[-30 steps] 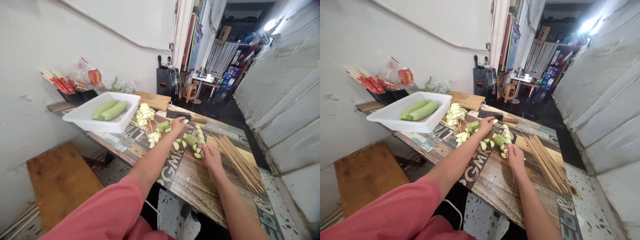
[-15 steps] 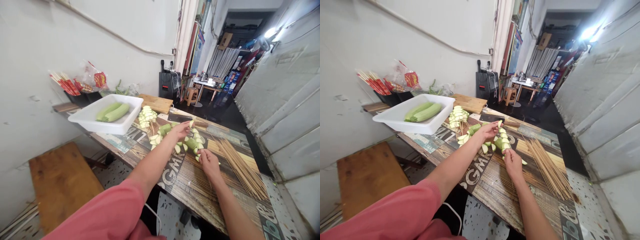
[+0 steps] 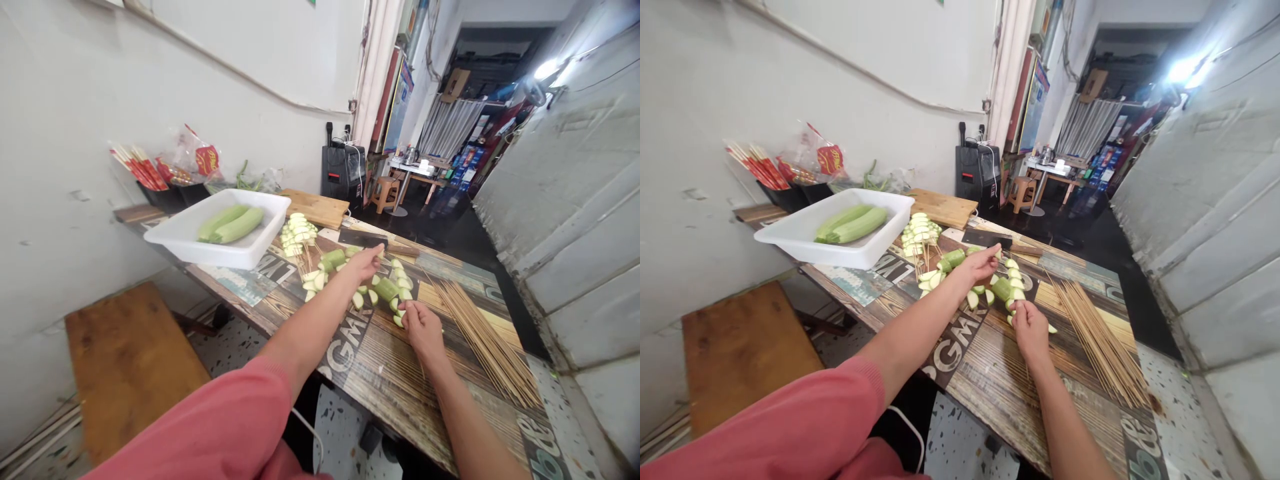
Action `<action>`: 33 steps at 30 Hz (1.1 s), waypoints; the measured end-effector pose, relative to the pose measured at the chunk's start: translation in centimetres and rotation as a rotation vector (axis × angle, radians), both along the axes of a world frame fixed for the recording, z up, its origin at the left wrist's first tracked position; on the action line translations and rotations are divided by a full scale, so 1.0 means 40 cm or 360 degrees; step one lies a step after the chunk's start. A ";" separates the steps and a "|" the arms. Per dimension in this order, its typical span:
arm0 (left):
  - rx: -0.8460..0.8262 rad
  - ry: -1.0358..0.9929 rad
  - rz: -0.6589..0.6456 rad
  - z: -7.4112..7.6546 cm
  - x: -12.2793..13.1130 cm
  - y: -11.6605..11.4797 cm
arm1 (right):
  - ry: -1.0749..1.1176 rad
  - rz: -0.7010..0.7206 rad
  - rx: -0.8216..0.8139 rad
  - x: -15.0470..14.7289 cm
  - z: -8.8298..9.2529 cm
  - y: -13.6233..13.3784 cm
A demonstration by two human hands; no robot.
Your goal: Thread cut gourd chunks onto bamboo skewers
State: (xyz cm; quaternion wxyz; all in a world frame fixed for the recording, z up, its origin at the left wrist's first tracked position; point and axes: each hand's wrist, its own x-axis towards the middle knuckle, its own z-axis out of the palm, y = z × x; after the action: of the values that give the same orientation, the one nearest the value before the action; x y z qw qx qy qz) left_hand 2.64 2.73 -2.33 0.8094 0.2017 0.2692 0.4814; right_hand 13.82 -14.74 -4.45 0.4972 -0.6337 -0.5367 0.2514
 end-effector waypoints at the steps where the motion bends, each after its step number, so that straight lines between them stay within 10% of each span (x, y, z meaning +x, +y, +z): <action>1: -0.0023 -0.0032 0.0018 0.001 0.001 0.000 | -0.0002 0.0003 -0.0001 0.000 0.000 0.000; 33: -0.0020 0.0534 0.0147 0.010 -0.007 -0.022 | -0.0778 -0.0049 0.0069 -0.009 0.009 -0.010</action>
State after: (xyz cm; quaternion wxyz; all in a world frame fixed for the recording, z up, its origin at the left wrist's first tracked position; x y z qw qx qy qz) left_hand 2.35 1.85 -1.94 0.7313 0.2616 0.4125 0.4760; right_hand 13.47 -15.12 -4.10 0.3698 -0.6729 -0.6366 0.0712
